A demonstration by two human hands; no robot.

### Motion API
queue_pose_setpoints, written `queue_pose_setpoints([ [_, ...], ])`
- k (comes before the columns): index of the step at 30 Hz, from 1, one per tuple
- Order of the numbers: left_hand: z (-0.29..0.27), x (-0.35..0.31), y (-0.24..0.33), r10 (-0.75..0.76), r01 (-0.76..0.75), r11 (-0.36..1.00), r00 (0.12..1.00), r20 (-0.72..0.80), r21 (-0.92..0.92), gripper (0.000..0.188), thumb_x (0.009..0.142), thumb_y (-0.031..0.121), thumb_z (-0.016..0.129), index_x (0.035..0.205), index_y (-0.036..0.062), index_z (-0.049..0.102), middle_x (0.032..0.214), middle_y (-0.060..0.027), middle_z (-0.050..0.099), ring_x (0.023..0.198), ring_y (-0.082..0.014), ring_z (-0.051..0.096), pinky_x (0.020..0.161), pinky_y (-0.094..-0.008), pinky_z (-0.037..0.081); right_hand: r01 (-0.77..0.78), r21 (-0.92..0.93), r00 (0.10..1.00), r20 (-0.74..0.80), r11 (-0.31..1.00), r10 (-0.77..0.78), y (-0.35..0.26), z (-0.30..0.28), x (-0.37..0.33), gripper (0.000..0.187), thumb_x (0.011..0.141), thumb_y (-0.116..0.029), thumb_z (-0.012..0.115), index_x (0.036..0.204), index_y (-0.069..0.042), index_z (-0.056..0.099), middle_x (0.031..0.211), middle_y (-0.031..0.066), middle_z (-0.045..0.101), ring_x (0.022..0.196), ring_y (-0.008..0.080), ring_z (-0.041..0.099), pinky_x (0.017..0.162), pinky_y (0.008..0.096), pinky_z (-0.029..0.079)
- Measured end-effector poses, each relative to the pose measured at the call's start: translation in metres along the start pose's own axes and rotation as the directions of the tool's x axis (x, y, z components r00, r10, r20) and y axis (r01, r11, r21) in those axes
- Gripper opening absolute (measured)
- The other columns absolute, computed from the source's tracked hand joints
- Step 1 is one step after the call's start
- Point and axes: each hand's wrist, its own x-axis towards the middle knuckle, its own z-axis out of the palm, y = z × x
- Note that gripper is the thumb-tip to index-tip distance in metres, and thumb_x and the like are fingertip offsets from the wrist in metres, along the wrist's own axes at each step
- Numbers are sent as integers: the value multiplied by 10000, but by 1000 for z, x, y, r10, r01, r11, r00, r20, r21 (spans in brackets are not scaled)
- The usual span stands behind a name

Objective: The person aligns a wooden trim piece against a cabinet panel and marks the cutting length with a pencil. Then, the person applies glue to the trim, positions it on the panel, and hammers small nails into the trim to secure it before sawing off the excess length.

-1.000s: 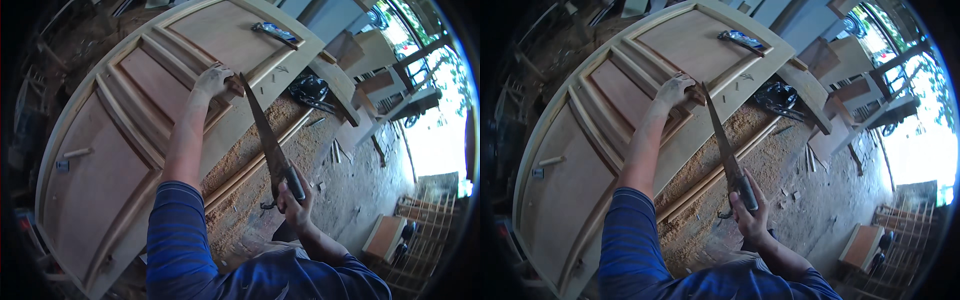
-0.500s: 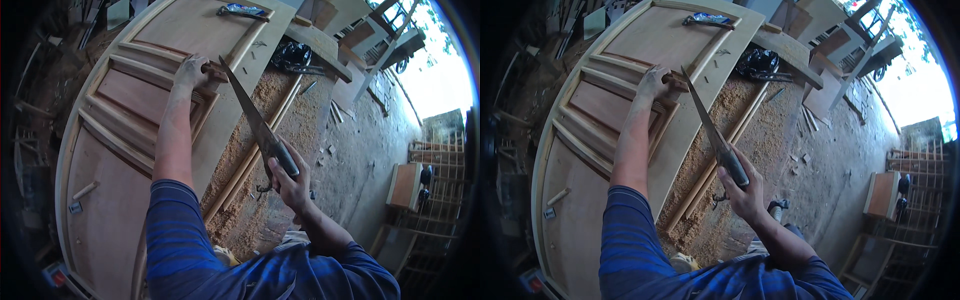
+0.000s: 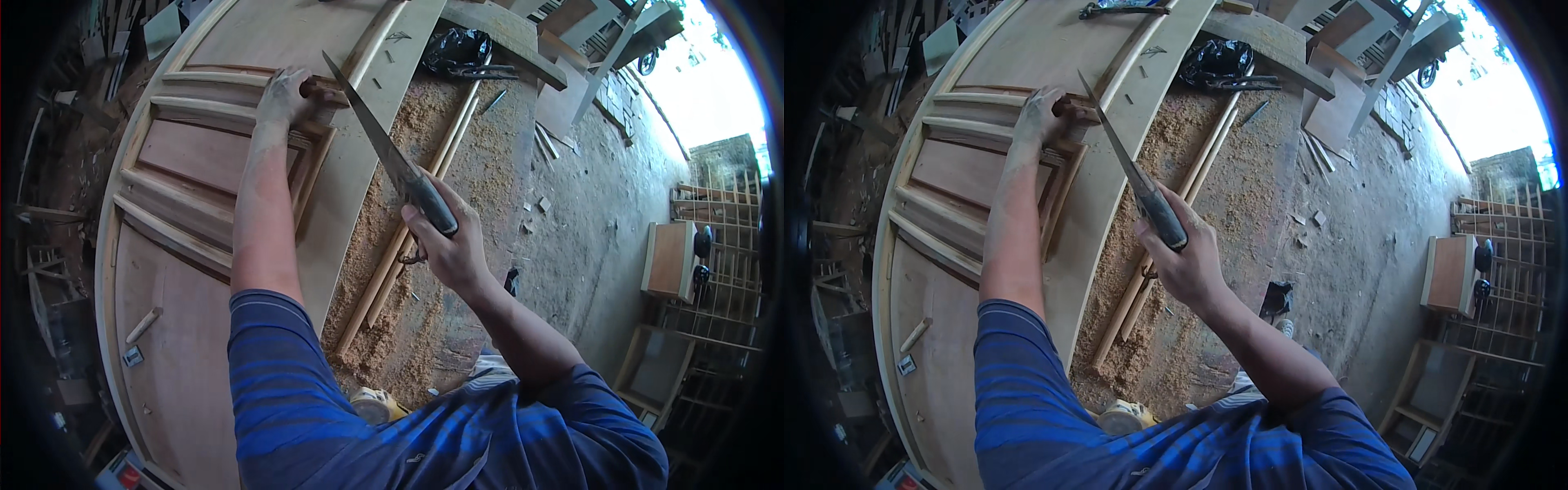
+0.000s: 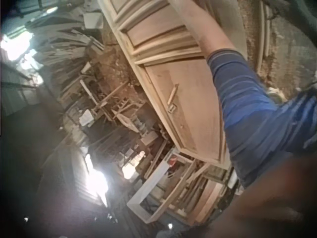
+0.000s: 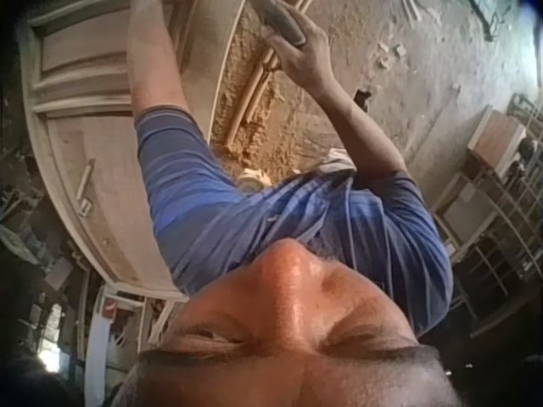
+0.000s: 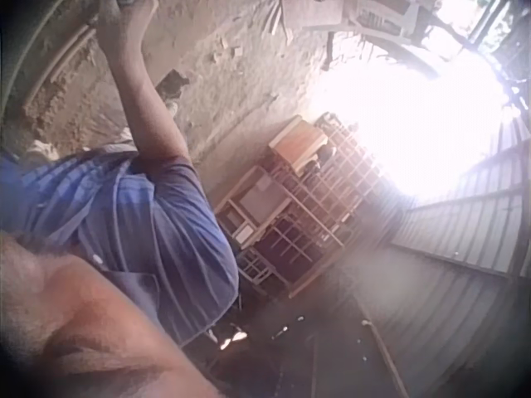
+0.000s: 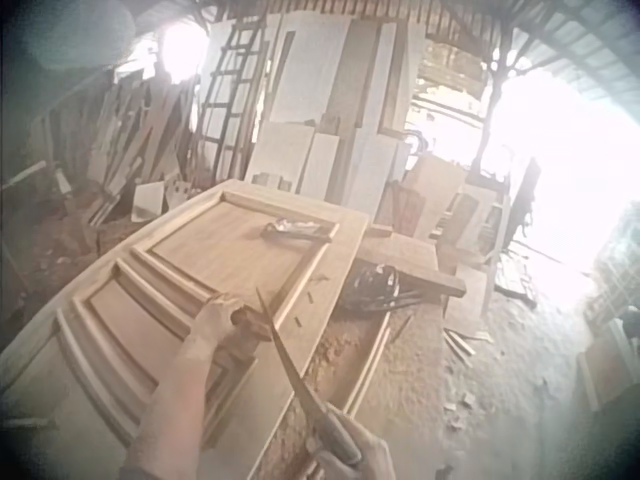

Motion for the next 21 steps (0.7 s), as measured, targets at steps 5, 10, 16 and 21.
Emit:
queue_pose_setpoints([
  [5,0,-1,1,-19,19,999,1000,0,39,551,858,557,852,1108,76,749,1197,-139,710,1207,-366,644,1095,-468,514,65,-14,998,-23,998,-65,22,-1,-25,629,1007,-235,775,1561,-17,572,1152,166,798,1019,212,776,913,372,595],
  [10,-2,5,4,-11,10,999,999,39,37,537,876,535,850,1135,74,753,1202,-137,725,1202,-369,646,1088,-464,515,105,-14,992,-65,994,-106,7,13,26,607,1004,-214,766,1549,-16,585,1152,177,791,1030,205,759,945,379,582],
  [16,4,-5,-8,81,-81,997,991,-111,2,438,872,423,880,1059,55,734,1086,-191,726,1109,-421,669,973,-513,538,47,75,999,-9,996,-47,24,3,-5,581,1025,-194,741,1557,-17,587,1218,157,773,1117,175,719,1021,355,553],
  [21,3,2,2,12,-11,999,999,-36,49,500,880,503,866,1121,80,752,1201,-141,733,1217,-376,641,1076,-475,520,42,40,999,-19,998,-41,21,8,14,549,1033,-170,730,1544,-18,599,1172,131,769,1084,164,716,988,349,561],
])
